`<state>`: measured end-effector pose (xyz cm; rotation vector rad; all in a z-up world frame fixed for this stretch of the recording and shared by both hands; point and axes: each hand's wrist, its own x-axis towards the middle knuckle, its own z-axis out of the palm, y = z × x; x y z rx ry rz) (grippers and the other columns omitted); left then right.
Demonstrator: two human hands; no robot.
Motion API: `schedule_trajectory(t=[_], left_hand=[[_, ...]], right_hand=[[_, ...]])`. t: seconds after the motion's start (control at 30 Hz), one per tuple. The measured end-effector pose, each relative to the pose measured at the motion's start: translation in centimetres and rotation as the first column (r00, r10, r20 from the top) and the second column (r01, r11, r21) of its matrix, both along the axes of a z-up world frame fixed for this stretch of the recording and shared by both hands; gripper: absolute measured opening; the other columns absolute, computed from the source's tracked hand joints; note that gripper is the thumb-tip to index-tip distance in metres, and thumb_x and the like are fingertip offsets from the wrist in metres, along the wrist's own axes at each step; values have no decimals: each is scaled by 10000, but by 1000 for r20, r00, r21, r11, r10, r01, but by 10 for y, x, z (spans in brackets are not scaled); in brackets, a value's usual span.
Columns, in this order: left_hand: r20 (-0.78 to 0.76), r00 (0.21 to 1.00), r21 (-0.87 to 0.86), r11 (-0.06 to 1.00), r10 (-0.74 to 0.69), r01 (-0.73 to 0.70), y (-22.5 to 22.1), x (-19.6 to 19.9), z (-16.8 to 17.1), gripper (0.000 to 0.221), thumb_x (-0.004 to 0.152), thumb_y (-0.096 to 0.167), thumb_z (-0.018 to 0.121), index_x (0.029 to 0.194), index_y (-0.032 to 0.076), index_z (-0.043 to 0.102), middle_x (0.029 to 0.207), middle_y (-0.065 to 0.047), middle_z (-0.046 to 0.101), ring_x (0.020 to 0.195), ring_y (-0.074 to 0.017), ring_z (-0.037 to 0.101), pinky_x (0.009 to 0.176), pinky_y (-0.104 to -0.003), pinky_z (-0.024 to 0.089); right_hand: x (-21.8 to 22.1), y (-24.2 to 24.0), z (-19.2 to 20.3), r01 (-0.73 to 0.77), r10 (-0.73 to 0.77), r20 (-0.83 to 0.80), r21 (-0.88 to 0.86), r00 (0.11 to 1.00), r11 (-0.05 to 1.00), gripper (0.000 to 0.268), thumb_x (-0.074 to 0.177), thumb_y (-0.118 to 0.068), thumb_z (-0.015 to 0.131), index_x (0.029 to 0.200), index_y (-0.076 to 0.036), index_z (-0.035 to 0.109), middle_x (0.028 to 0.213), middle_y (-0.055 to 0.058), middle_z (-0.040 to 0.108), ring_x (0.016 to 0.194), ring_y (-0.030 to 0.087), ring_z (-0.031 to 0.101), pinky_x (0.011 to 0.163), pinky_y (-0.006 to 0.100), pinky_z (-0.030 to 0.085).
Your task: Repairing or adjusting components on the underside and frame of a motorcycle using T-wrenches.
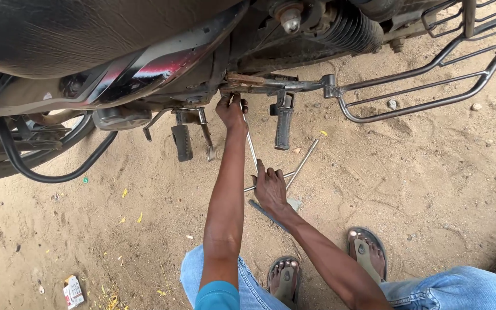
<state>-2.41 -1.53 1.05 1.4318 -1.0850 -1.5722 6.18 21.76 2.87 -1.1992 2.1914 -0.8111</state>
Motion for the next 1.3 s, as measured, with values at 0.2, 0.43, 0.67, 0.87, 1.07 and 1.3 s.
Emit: schedule_trajectory(t=[0.2,0.43,0.67,0.87,1.07,1.3], left_hand=[[-14,1000,36,999,2,-2,1,1,10,95,899,-87,641,991,-66,651,788,-123,653,534,-147,568,414,-282,432],[38,999,38,999,21,-23,-5,0,8,93,896,-97,652,965,-62,599,782,-120,638,513,-132,548,396,-265,397],[-5,1000,57,998,31,-30,-16,3,-8,130,870,-145,632,987,-96,600,795,-146,647,501,-145,552,373,-260,380],[68,978,126,974,-197,187,-18,26,34,183,946,-17,616,1119,-60,574,858,-216,723,585,-184,672,505,-284,545],[295,681,188,739,-671,647,-14,43,80,309,1033,182,554,1259,-24,602,1044,-66,784,636,-158,697,582,-299,611],[265,726,148,771,-634,619,-12,42,61,307,1031,87,534,1308,-45,543,965,-145,777,607,-220,712,511,-340,579]], right_hand=[[3,3,-27,54,-50,38,-118,998,991,562,1005,-250,612,1433,85,468,561,125,625,447,240,508,641,421,460],[5,1,-42,56,-36,95,-226,995,973,581,933,-177,656,1440,53,492,458,83,584,328,205,513,358,382,428],[4,-2,-24,159,-53,445,-204,894,966,613,884,-104,711,1455,-70,493,495,35,571,361,146,568,335,318,480],[2,3,-29,138,-55,525,-120,849,983,648,896,-145,714,1489,-159,454,568,-11,576,393,103,552,382,266,504],[-2,6,-31,119,-61,526,-76,848,990,659,912,-174,723,1506,-217,439,588,0,570,418,86,517,384,293,465],[-4,2,-2,22,-41,505,43,862,999,634,964,-187,660,1525,-146,370,585,14,551,418,132,506,400,340,414]])
